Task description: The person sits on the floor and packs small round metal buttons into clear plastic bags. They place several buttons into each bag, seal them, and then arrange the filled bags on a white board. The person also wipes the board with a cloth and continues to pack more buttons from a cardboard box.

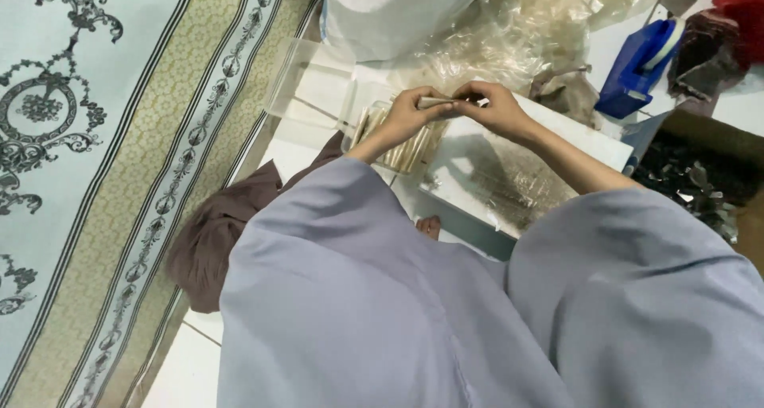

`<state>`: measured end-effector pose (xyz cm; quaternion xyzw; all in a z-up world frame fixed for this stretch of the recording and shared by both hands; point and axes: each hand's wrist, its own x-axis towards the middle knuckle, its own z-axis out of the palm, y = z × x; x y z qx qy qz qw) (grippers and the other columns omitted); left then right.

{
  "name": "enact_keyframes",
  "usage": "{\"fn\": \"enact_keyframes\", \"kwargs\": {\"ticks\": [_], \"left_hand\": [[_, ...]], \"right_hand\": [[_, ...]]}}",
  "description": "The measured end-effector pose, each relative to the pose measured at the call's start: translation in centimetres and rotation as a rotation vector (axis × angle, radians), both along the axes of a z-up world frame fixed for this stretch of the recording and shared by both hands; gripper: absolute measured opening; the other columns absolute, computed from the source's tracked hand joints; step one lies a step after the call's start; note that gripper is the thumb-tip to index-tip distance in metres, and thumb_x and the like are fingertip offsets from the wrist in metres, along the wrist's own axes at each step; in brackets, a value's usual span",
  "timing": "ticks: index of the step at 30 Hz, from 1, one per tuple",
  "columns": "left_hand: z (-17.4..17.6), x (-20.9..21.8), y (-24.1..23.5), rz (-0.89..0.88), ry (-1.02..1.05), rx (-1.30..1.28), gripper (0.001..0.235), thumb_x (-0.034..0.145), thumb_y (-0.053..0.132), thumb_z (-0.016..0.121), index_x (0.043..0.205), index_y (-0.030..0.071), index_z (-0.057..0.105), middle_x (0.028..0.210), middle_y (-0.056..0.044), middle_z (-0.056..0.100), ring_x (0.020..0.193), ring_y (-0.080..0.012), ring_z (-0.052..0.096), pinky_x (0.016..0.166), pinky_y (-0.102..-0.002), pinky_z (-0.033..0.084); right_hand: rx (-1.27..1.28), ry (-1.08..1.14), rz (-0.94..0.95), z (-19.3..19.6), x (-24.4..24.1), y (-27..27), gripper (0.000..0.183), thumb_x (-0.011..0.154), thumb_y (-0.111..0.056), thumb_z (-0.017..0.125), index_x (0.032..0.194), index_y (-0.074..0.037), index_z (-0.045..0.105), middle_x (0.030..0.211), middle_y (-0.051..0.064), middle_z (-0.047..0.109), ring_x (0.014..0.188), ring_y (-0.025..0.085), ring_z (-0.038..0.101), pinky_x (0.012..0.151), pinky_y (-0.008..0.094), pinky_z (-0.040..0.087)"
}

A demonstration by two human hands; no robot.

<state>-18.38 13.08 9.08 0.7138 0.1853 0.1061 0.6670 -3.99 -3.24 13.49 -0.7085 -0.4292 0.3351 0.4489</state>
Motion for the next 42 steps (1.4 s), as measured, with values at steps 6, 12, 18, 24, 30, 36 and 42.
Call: {"fn": "enact_keyframes", "kwargs": {"ticks": [6,12,18,24,30,36,42], "left_hand": [[-1.6,-3.8,4.1,0.181,0.025,0.097,0.024,0.086,0.027,0.088,0.106,0.016,0.08,0.103,-0.012,0.078,0.1,-0.0255,0.072,0.082,-0.04,0.058],[-0.9,-5.4,8.6,0.162,0.11,0.418,0.021,0.086,0.02,0.083,0.107,0.019,0.078,0.104,-0.008,0.078,0.103,-0.0332,0.071,0.087,-0.046,0.055],[-5.5,-2.8,10.0,0.137,0.298,0.864,0.018,0.088,0.027,0.077,0.106,0.026,0.074,0.105,0.002,0.074,0.104,-0.0251,0.07,0.088,-0.044,0.052],[-6.4,-0.9,8.2,0.214,0.287,1.039,0.025,0.085,0.022,0.076,0.106,0.016,0.066,0.107,-0.005,0.065,0.1,-0.0296,0.065,0.075,-0.047,0.047],[-9.5,-1.0,6.2,0.17,0.399,1.029,0.034,0.082,0.02,0.077,0.109,0.007,0.062,0.098,-0.012,0.064,0.095,-0.0358,0.068,0.078,-0.05,0.053],[-15.6,-1.0,5.2,-0.138,0.143,1.536,0.025,0.082,0.015,0.069,0.107,0.02,0.071,0.092,-0.002,0.071,0.093,-0.0234,0.068,0.076,-0.038,0.05],[-16.1,0.2,4.8,-0.085,0.077,1.734,0.012,0.081,0.019,0.068,0.082,0.028,0.077,0.081,0.001,0.073,0.085,-0.0206,0.065,0.082,-0.04,0.045]], "right_hand": [[-0.035,-0.119,-0.018,-5.3,-1.0,4.7,0.025,0.094,-0.024,0.08,0.116,-0.012,0.077,0.103,0.009,0.075,0.101,0.022,0.07,0.083,0.038,0.056],[0.0,-0.241,-0.079,-6.6,-2.0,7.4,0.017,0.094,-0.017,0.08,0.11,-0.012,0.078,0.098,0.009,0.076,0.095,0.026,0.073,0.081,0.039,0.056],[-0.091,-0.385,-0.098,-9.3,-2.1,8.3,0.015,0.093,-0.018,0.078,0.107,-0.014,0.078,0.095,0.008,0.076,0.09,0.026,0.075,0.077,0.038,0.057],[-0.153,-0.42,-0.136,-9.5,-2.3,8.7,0.012,0.093,-0.014,0.071,0.101,-0.008,0.078,0.099,0.008,0.076,0.084,0.025,0.07,0.071,0.039,0.053],[-0.192,-0.391,-0.174,-12.9,-0.5,8.3,0.016,0.094,-0.017,0.075,0.108,-0.011,0.077,0.1,0.011,0.076,0.092,0.029,0.076,0.08,0.045,0.059],[-0.192,-0.322,-0.137,-13.8,-0.3,8.3,0.018,0.093,-0.016,0.074,0.109,-0.008,0.076,0.102,0.015,0.076,0.095,0.033,0.075,0.082,0.049,0.058],[-0.28,-0.42,-0.039,-12.2,-1.0,8.6,0.022,0.089,-0.013,0.074,0.11,-0.004,0.075,0.1,0.017,0.076,0.094,0.036,0.076,0.08,0.053,0.059]]}}
